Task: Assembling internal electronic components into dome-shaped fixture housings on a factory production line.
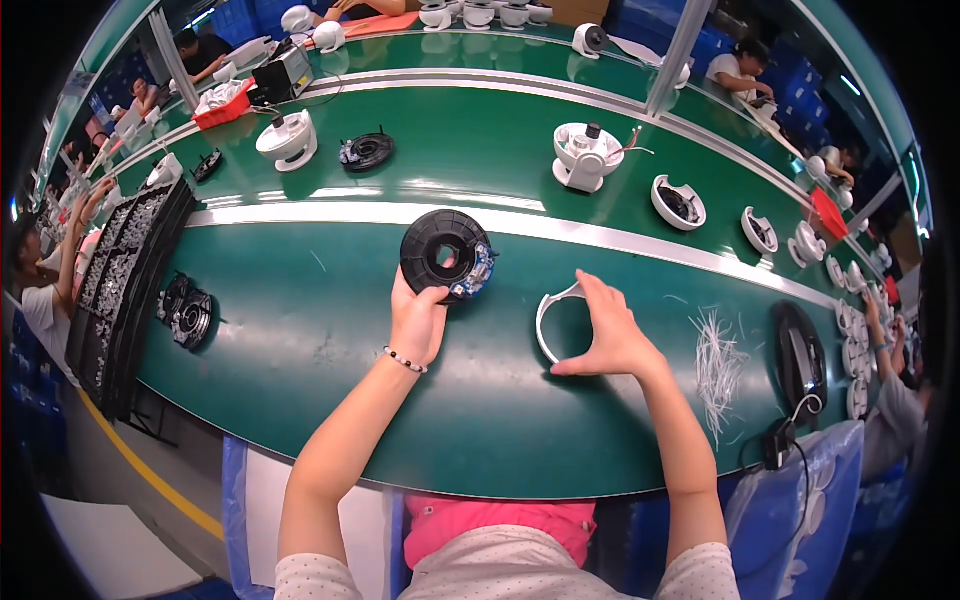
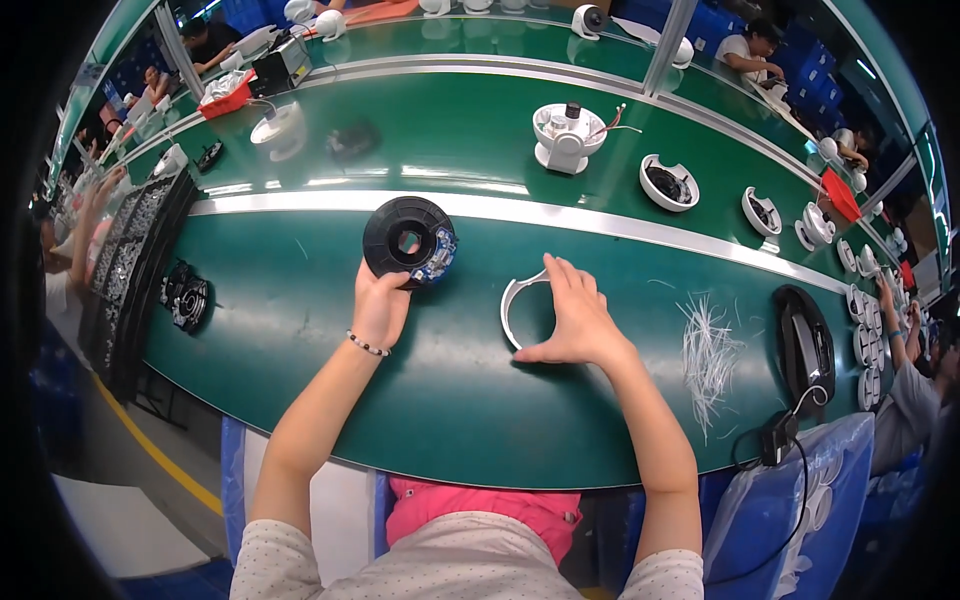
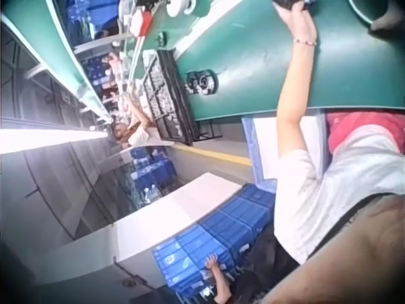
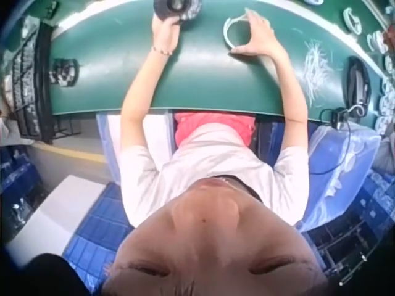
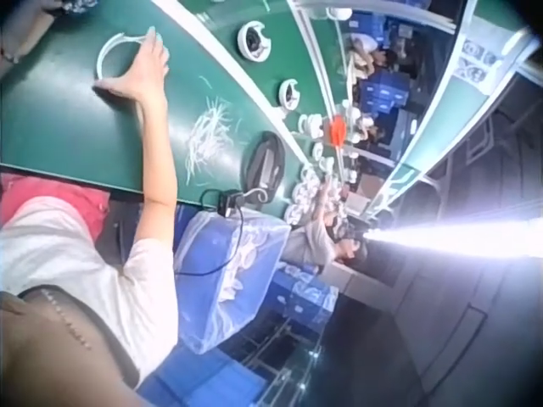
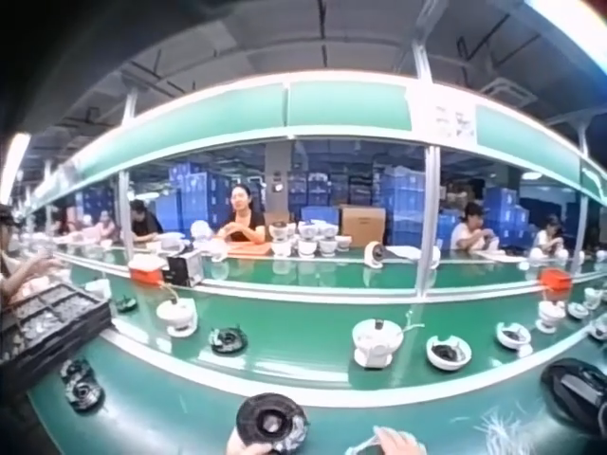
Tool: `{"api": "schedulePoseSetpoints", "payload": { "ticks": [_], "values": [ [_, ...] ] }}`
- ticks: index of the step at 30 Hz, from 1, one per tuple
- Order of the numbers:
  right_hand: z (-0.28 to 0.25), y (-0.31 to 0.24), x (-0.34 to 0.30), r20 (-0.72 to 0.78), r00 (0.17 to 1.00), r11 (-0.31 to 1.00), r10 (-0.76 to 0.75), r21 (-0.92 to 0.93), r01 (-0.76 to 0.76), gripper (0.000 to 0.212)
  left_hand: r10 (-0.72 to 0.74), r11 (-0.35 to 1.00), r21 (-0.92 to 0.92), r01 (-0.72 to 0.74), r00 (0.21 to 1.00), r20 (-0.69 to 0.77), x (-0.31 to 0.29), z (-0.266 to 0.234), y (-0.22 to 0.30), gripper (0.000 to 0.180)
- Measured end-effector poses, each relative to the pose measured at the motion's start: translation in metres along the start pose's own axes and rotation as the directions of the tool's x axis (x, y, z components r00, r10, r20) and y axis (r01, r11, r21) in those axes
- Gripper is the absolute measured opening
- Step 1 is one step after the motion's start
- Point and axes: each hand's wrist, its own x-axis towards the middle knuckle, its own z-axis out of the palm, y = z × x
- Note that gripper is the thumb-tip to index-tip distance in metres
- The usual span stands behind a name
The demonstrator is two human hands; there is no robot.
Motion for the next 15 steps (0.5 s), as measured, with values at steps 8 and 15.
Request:
{"api": "schedulePoseSetpoints", "payload": {
  "ticks": [8,15],
  "values": [
    [0.041,-0.074,0.041,-0.235,0.956,0.327,0.176,0.93,0.169,0.103,-0.138,0.99,0.028,0.135,0.978,0.157,-0.019,0.006,-0.01,0.057],
    [0.04,-0.087,0.054,-0.343,0.938,0.434,-0.041,0.84,0.326,0.107,-0.43,0.851,0.023,0.525,0.67,0.604,-0.004,-0.02,0.035,0.066]
  ]
}}
